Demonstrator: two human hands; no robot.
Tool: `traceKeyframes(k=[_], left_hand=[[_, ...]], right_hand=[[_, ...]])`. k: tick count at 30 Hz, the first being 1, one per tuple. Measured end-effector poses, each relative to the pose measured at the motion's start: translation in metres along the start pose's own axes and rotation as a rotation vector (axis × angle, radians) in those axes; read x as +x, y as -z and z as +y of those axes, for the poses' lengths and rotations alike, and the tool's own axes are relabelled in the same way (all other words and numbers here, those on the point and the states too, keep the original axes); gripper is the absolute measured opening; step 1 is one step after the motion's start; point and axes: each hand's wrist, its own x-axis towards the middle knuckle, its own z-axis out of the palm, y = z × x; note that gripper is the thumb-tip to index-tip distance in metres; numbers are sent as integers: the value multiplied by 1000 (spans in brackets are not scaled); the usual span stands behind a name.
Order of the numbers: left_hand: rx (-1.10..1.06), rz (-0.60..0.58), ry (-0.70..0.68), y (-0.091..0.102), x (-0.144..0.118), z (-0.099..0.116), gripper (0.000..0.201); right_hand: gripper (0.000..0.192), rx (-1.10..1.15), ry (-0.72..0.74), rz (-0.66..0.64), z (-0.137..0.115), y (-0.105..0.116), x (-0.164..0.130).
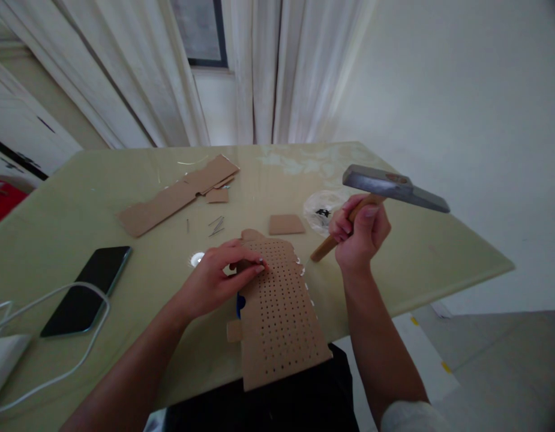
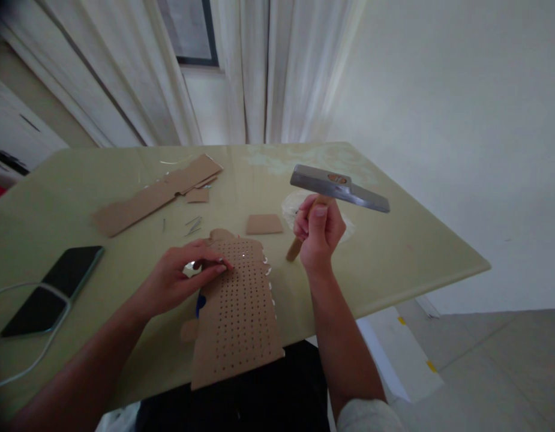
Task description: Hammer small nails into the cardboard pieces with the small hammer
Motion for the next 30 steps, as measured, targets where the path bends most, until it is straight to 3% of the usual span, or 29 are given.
traceKeyframes(k=[3, 7, 10, 13, 22, 28, 30], left_hand=[[26, 11, -23, 0, 0, 1, 10], [51, 20, -55, 0, 1, 2, 9], [56, 32, -65, -1, 2, 3, 8], [63, 40, -81, -1, 4, 4, 8], [127, 14, -79, -2, 4, 6, 13], [102, 26, -77, -3, 4, 5, 12], [93, 23, -81, -4, 5, 5, 13]], right_hand=[[40, -38, -49, -71, -11, 1, -2], [36, -306, -182, -402, -46, 11, 1], [34, -643, -98, -721, -80, 12, 10], [33, -789, -6, -892, -104, 4, 15], [34, -1101, -161, -1137, -106, -14, 10], [39, -997, -124, -1001, -111, -14, 19], [38, -971, -123, -1008, -108, -15, 16]])
